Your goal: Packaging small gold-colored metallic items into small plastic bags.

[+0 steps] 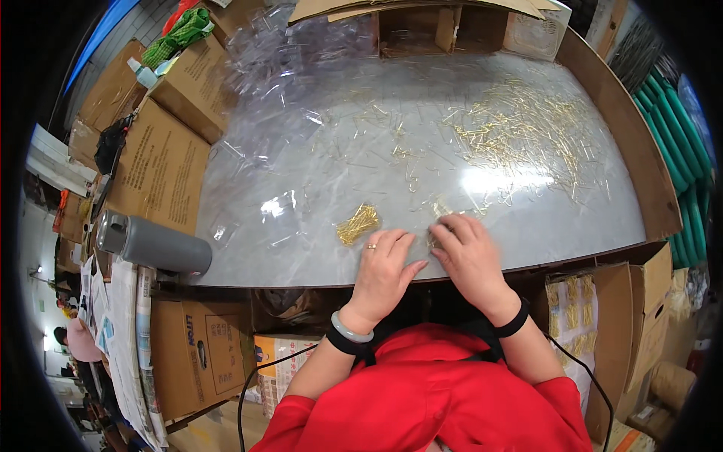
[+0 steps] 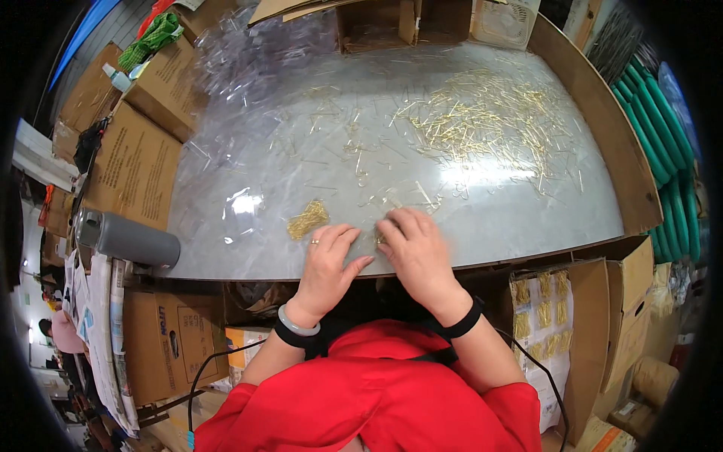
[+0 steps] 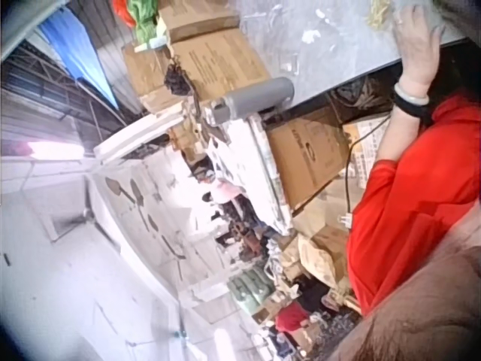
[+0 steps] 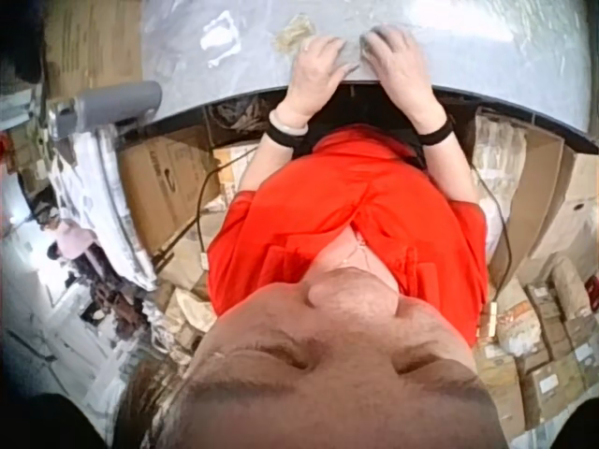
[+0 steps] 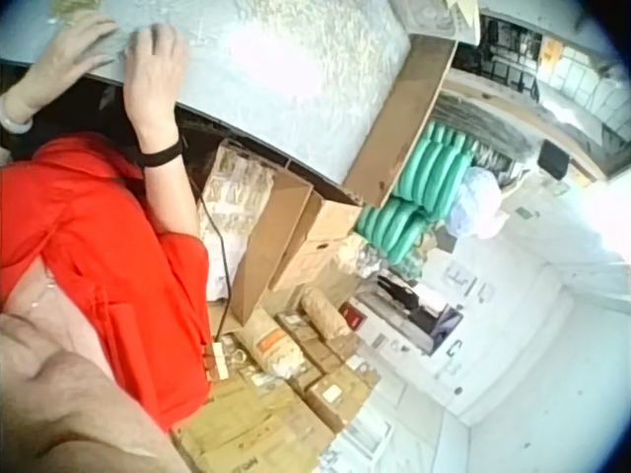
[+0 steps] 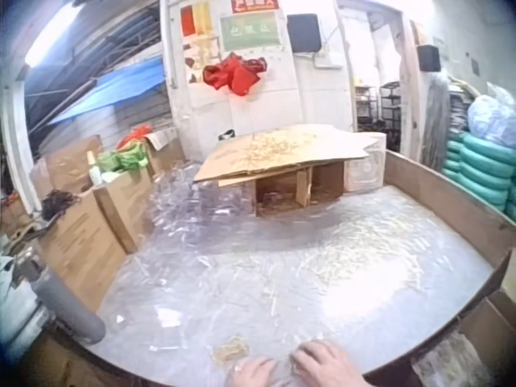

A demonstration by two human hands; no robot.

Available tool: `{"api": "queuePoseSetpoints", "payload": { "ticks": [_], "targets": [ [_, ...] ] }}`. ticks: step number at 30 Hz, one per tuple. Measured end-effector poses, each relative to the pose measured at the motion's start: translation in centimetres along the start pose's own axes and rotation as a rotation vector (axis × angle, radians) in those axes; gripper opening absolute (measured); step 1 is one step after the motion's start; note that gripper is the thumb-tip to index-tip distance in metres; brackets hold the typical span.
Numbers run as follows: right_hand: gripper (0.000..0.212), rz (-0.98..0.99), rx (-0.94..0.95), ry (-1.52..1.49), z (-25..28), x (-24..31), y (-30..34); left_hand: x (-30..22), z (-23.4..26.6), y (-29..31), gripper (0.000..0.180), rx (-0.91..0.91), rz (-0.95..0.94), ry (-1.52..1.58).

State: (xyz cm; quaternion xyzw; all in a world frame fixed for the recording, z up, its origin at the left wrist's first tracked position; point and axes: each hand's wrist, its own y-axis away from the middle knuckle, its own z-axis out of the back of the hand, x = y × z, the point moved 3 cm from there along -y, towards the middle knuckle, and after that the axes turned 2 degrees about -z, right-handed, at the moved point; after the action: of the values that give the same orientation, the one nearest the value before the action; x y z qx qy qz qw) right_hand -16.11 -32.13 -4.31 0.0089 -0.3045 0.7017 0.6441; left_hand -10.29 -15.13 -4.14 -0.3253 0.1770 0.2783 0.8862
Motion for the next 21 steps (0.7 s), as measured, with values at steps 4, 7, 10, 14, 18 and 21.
{"api": "queuePoseSetpoints", "payload": {
  "ticks": [4,7,10,14,18,21],
  "targets": [
    [0.053,-0.152,-0.08,-0.062,0.9,0.0,0.6,0.2,0.1,-0.1,0.05,-0.007,0.004,-0.002],
    [0.055,-0.212,-0.195,0.101,2.2,0.0,0.6,0.3,0.2,0.0,0.053,-0.006,-0.004,-0.011],
    [0.056,-0.138,-0.126,0.128,2.3,-0.4,0.4,0.7,0.4,-0.3,0.057,0.009,0.007,-0.014],
    [0.055,-0.014,0.048,-0.075,0.9,-1.8,0.3,0.7,0.5,-1.0,0.06,0.025,0.024,-0.039],
    [0.05,-0.045,-0.048,-0.135,1.6,-1.6,0.5,0.7,0.5,-0.8,0.064,0.054,0.02,-0.045],
    [0.047,-0.094,-0.104,-0.048,3.4,-0.9,0.5,1.2,-0.1,-0.4,0.068,0.097,0.006,-0.024]
  ]
}}
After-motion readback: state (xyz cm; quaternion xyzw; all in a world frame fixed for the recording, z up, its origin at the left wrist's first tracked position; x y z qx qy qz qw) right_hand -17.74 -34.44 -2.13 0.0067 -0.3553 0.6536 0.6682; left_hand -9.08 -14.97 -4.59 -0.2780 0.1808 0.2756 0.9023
